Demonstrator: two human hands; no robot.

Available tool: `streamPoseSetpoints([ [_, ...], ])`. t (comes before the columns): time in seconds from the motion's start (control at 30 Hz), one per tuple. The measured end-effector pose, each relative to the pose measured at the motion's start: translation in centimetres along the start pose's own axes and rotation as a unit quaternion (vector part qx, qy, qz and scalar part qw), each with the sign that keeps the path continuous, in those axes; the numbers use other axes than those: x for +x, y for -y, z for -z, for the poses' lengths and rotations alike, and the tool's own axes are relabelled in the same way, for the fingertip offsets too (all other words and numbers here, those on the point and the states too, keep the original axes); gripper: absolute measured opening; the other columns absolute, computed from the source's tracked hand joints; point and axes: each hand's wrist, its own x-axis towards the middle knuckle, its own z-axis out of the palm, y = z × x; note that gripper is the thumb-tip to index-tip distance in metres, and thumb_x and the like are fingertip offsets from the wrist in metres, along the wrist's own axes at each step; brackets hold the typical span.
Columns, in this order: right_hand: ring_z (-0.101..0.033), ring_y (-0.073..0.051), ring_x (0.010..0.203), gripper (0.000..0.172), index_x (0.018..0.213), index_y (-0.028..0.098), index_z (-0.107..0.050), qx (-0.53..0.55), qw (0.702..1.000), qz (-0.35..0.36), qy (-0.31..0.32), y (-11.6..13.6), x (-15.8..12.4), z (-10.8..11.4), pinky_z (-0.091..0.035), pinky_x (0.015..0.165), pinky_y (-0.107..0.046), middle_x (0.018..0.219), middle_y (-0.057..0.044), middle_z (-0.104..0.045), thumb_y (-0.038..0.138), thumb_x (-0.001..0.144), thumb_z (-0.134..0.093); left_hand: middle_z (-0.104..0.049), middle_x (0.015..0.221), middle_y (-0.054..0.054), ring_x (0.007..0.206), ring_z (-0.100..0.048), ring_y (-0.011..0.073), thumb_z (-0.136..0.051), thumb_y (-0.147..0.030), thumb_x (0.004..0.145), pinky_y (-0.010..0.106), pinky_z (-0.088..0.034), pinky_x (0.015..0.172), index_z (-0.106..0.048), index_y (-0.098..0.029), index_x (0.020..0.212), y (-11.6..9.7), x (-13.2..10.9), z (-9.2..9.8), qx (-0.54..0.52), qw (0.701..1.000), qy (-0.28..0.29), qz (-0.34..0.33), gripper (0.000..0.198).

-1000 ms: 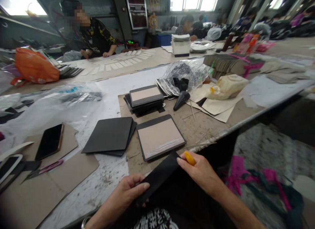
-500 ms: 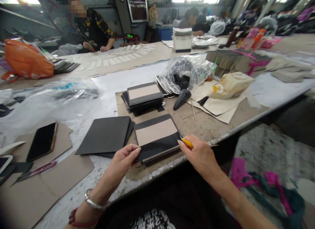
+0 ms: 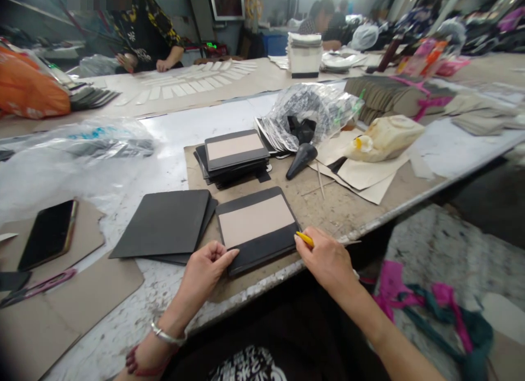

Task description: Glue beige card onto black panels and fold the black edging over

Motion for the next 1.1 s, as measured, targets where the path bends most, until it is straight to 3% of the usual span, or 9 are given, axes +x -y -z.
streamPoseSetpoints([
  [0.7,-0.044,-0.014,0.055,0.026,0.064,0.023,-0.041,0.054,0.990,-0.085,0.098,0.2,0.8,0.5,-0.031,0.055,-0.026,0.057,0.002,-0.046,0.043,0.080,-0.045,-0.039,0.043,-0.006,0.044,-0.032,0.0098,-0.063,-0.066,0.057,0.023,-0.024,0.044,-0.046,-0.020,0.053,0.7,0.1,-0.3,-0.006,0.999,0.000,0.036,0.049],
  [0.87,-0.048,-0.015,0.058,0.025,0.064,0.022,-0.043,0.089,0.983,-0.091,0.130,0.0,1.4,0.6,-0.035,0.058,-0.026,0.060,0.000,-0.050,0.043,0.079,-0.044,-0.039,0.043,-0.006,0.044,-0.033,0.0099,-0.062,-0.062,0.058,0.022,-0.025,0.044,-0.046,-0.020,0.053,0.9,0.2,-0.3,-0.004,1.000,0.002,0.031,0.046],
  [1.1,-0.050,-0.017,0.060,0.027,0.065,0.022,-0.046,0.095,0.986,-0.069,0.119,-0.7,1.5,0.0,-0.036,0.059,-0.028,0.061,-0.002,-0.053,0.045,0.079,-0.042,-0.042,0.046,-0.005,0.045,-0.036,0.0109,-0.058,-0.051,0.066,0.022,-0.025,0.044,-0.047,-0.020,0.055,1.2,0.2,-0.2,-0.007,1.000,0.012,0.011,0.034],
])
